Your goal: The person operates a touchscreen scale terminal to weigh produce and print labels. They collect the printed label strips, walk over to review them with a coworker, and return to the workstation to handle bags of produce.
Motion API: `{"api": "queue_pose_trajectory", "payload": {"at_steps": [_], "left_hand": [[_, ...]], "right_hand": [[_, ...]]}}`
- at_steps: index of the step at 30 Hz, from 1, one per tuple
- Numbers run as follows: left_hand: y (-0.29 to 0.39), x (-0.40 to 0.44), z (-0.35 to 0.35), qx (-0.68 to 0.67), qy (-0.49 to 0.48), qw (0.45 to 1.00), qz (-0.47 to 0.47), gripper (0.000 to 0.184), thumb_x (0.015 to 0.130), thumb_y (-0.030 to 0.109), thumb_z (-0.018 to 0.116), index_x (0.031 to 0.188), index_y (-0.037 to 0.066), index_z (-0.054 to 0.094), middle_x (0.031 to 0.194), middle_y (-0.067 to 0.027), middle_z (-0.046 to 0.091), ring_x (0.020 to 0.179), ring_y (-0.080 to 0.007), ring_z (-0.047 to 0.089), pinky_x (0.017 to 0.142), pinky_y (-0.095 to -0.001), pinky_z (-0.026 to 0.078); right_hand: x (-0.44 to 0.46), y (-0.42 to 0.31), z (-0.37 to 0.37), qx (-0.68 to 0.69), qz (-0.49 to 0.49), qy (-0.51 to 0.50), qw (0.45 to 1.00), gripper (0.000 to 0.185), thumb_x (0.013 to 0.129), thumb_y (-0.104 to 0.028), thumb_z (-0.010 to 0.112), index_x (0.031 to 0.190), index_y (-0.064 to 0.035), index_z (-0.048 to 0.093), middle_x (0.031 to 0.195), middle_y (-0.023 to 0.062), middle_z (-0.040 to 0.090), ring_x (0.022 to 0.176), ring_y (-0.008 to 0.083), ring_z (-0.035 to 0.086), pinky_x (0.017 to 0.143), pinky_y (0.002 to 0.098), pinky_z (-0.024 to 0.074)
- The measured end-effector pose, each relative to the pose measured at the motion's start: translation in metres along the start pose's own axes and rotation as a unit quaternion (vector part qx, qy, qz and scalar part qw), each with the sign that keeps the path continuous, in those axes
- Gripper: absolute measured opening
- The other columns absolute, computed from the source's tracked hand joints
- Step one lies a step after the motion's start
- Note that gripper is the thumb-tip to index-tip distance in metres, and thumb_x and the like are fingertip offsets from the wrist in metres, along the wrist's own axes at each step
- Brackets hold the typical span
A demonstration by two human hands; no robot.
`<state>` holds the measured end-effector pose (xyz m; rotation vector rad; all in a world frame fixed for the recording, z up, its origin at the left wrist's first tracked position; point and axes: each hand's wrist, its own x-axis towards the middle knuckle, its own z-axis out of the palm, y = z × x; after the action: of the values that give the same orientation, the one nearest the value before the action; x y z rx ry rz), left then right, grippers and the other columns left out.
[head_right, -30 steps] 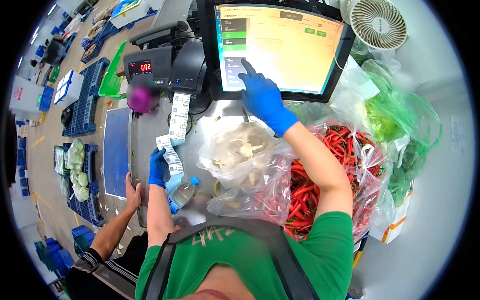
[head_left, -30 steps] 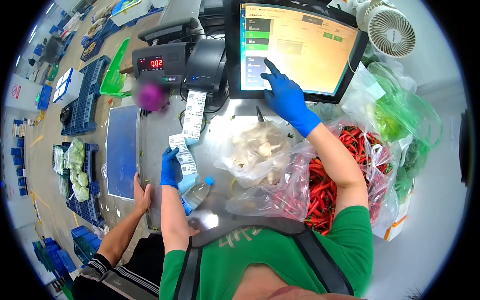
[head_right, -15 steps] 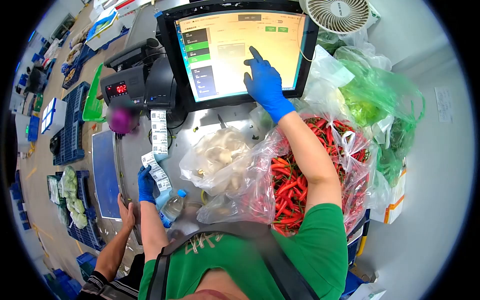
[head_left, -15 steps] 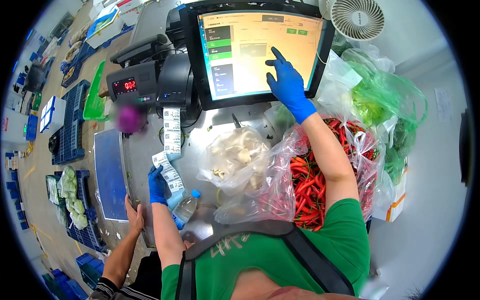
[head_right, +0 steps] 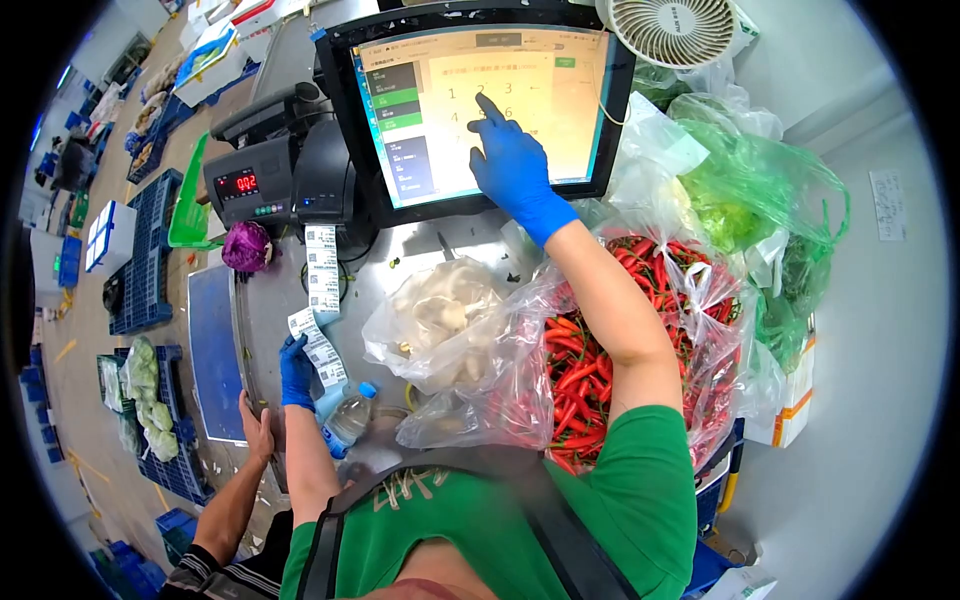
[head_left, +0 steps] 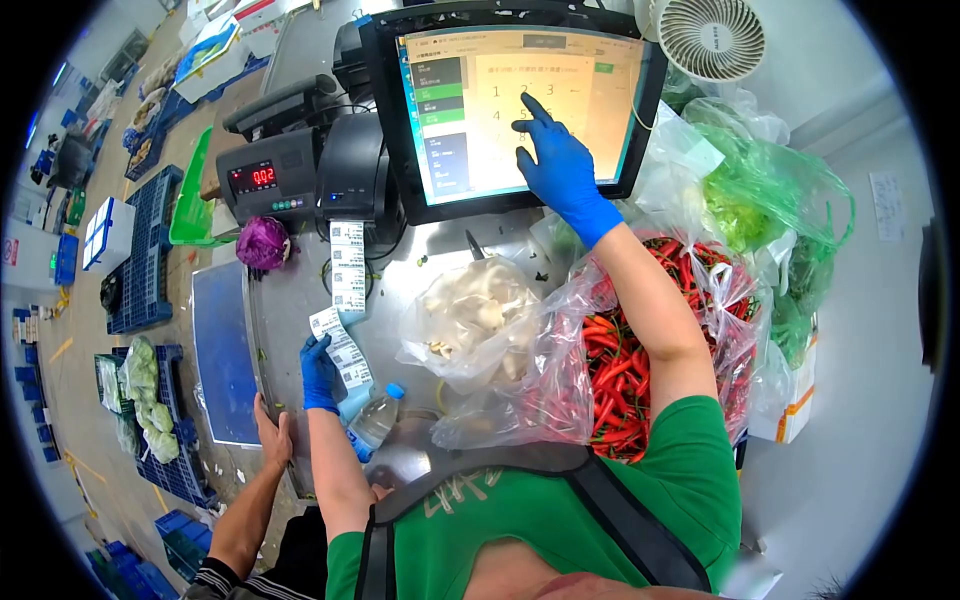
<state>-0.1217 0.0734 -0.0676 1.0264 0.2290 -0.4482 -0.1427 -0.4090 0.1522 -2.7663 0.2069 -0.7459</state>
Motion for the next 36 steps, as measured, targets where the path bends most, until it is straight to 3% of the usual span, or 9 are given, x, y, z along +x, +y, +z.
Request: {"api": "queue_pose_trajectory", "payload": {"at_steps": [9, 16, 21, 25, 31, 36], "left_hand": [[0.003, -0.005, 0.009, -0.003, 0.003, 1.000, -0.002, 0.025, 0.077, -0.001, 0.057, 0.102, -0.003, 0.060, 0.094, -0.0100, 0.065, 0.084, -0.0199, 0.064, 0.080, -0.0292, 0.049], [-0.002, 0.001, 0.002, 0.014, 0.000, 1.000, -0.002, 0.026, 0.078, 0.000, 0.057, 0.104, -0.002, 0.059, 0.095, -0.0110, 0.065, 0.085, -0.0206, 0.064, 0.080, -0.0313, 0.051], [0.006, -0.010, 0.020, 0.003, 0.002, 1.000, 0.001, 0.026, 0.077, 0.001, 0.057, 0.103, -0.002, 0.060, 0.095, -0.0102, 0.065, 0.084, -0.0195, 0.064, 0.079, -0.0296, 0.050], [0.001, -0.003, 0.005, 0.020, 0.003, 1.000, -0.008, 0.026, 0.078, 0.001, 0.057, 0.104, -0.002, 0.059, 0.097, -0.0108, 0.065, 0.088, -0.0197, 0.063, 0.082, -0.0302, 0.049], [-0.001, -0.001, 0.000, 0.010, 0.006, 1.000, -0.017, 0.022, 0.080, 0.001, 0.057, 0.102, -0.002, 0.059, 0.095, -0.0107, 0.065, 0.083, -0.0198, 0.064, 0.078, -0.0310, 0.052], [-0.001, -0.001, 0.000, -0.002, 0.026, 0.999, -0.019, 0.025, 0.077, -0.001, 0.060, 0.102, -0.003, 0.060, 0.094, -0.0116, 0.065, 0.084, -0.0198, 0.063, 0.078, -0.0294, 0.049]], "right_hand": [[-0.034, 0.000, -0.003, -0.021, -0.019, -0.059, 0.998, 0.031, 0.076, -0.017, 0.062, 0.106, -0.0097, 0.057, 0.139, 0.0057, 0.040, 0.091, 0.0265, 0.059, 0.074, 0.0377, 0.0494], [-0.069, 0.046, -0.004, -0.100, 0.082, -0.150, 0.980, 0.030, 0.075, -0.018, 0.064, 0.103, -0.0065, 0.059, 0.136, 0.0093, 0.043, 0.092, 0.0275, 0.059, 0.077, 0.0383, 0.0495], [-0.065, 0.047, 0.000, -0.080, 0.082, -0.160, 0.980, 0.033, 0.074, -0.017, 0.066, 0.104, -0.0066, 0.058, 0.136, 0.0092, 0.042, 0.094, 0.0289, 0.059, 0.079, 0.0405, 0.0490], [-0.082, 0.022, -0.001, -0.054, -0.048, -0.163, 0.984, 0.038, 0.073, -0.017, 0.065, 0.109, -0.0068, 0.056, 0.134, 0.0104, 0.044, 0.093, 0.0313, 0.058, 0.077, 0.0421, 0.0478], [-0.100, -0.043, 0.001, 0.012, -0.122, -0.289, 0.949, 0.046, 0.077, -0.019, 0.062, 0.121, -0.0085, 0.051, 0.127, 0.0119, 0.050, 0.094, 0.0300, 0.057, 0.077, 0.0402, 0.0470], [-0.115, -0.054, 0.033, 0.054, -0.191, -0.266, 0.943, 0.048, 0.075, -0.016, 0.061, 0.121, -0.0052, 0.051, 0.120, 0.0131, 0.054, 0.093, 0.0291, 0.057, 0.078, 0.0396, 0.0469]]}}
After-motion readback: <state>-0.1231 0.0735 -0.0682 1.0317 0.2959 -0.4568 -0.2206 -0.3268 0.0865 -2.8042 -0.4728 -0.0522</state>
